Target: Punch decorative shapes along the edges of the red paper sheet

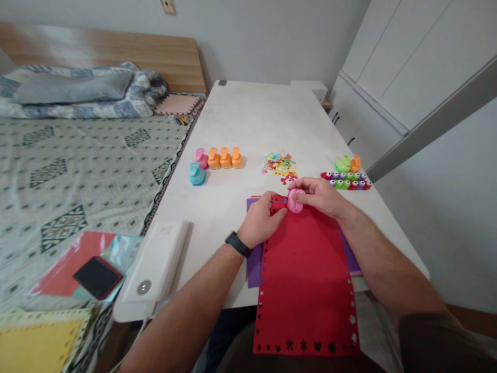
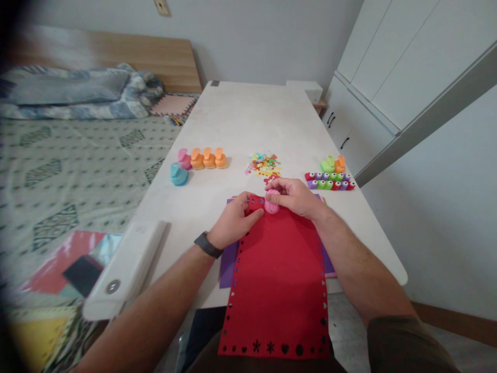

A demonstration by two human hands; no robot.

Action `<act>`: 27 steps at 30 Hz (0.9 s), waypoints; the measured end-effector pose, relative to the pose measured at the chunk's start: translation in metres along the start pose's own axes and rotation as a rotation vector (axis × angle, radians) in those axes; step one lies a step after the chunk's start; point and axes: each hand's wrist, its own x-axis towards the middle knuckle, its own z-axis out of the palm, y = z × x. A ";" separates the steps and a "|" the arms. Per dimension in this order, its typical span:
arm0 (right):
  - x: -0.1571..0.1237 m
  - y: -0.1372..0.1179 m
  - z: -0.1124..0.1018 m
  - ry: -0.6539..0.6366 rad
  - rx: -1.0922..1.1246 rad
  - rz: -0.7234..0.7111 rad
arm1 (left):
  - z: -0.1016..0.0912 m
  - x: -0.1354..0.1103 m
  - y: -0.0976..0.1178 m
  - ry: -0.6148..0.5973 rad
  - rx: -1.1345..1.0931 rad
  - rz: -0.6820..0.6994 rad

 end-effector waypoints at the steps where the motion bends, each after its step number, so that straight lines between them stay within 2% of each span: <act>1: 0.000 0.000 0.000 -0.005 -0.002 -0.004 | 0.000 0.000 0.000 0.000 0.004 0.002; 8: 0.003 0.000 0.002 0.084 -0.013 0.026 | 0.001 -0.001 0.001 -0.023 -0.030 -0.009; 14: 0.001 0.001 0.003 0.071 0.011 0.008 | -0.001 0.000 0.002 0.037 -0.063 -0.047; 18: 0.001 -0.001 0.001 0.070 -0.027 -0.011 | -0.002 0.000 0.002 0.022 -0.057 -0.044; 27: 0.008 0.001 -0.004 0.398 0.142 -0.046 | -0.004 -0.001 0.001 0.017 -0.028 -0.036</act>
